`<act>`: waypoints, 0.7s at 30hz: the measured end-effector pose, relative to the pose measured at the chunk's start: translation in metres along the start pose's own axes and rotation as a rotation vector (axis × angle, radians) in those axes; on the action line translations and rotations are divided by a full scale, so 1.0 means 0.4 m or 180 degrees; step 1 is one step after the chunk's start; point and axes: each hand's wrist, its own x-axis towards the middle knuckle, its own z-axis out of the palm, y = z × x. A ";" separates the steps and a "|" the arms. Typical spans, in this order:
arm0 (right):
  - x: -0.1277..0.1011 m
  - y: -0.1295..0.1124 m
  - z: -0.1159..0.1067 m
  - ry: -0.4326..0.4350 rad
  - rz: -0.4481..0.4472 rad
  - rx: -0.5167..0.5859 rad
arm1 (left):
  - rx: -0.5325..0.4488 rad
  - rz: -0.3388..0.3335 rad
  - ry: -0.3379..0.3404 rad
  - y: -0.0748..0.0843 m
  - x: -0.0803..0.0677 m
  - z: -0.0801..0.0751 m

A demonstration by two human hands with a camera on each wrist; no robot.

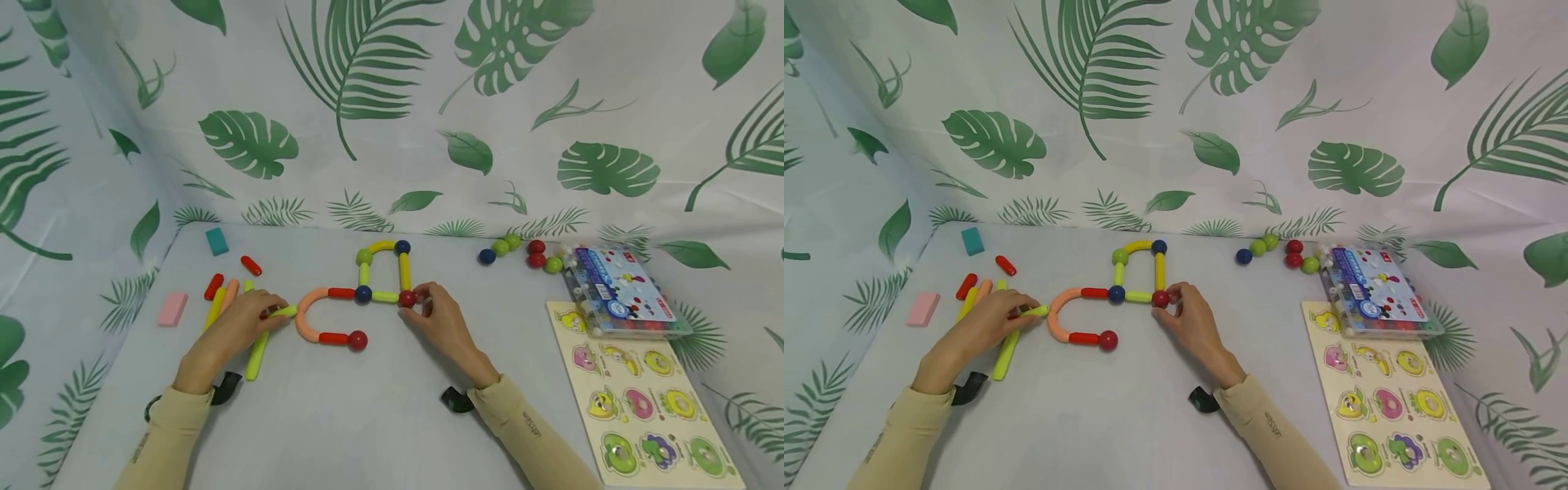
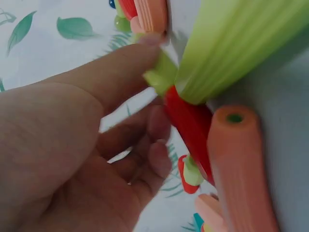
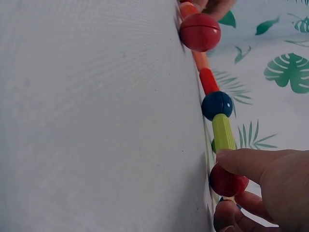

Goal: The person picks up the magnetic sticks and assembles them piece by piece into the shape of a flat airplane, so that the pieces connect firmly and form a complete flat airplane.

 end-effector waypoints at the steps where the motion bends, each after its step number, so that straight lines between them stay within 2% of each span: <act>1: 0.000 0.001 0.001 -0.0004 -0.0002 -0.0001 | 0.0010 -0.0067 -0.0053 -0.001 -0.001 -0.003; 7: 0.002 0.004 0.002 -0.0008 -0.0049 -0.0008 | 0.0036 -0.0453 -0.0263 -0.008 -0.011 -0.023; 11: 0.001 0.003 -0.002 -0.0004 -0.0069 0.0000 | 0.0063 -0.0383 -0.0283 -0.014 -0.010 -0.024; 17: -0.002 0.003 -0.001 0.0000 -0.0087 0.0004 | 0.0105 -0.0231 -0.0103 -0.027 -0.026 -0.022; 21: -0.002 0.002 0.002 0.0014 -0.0100 0.0021 | 0.0164 -0.0328 -0.0022 -0.031 -0.031 -0.025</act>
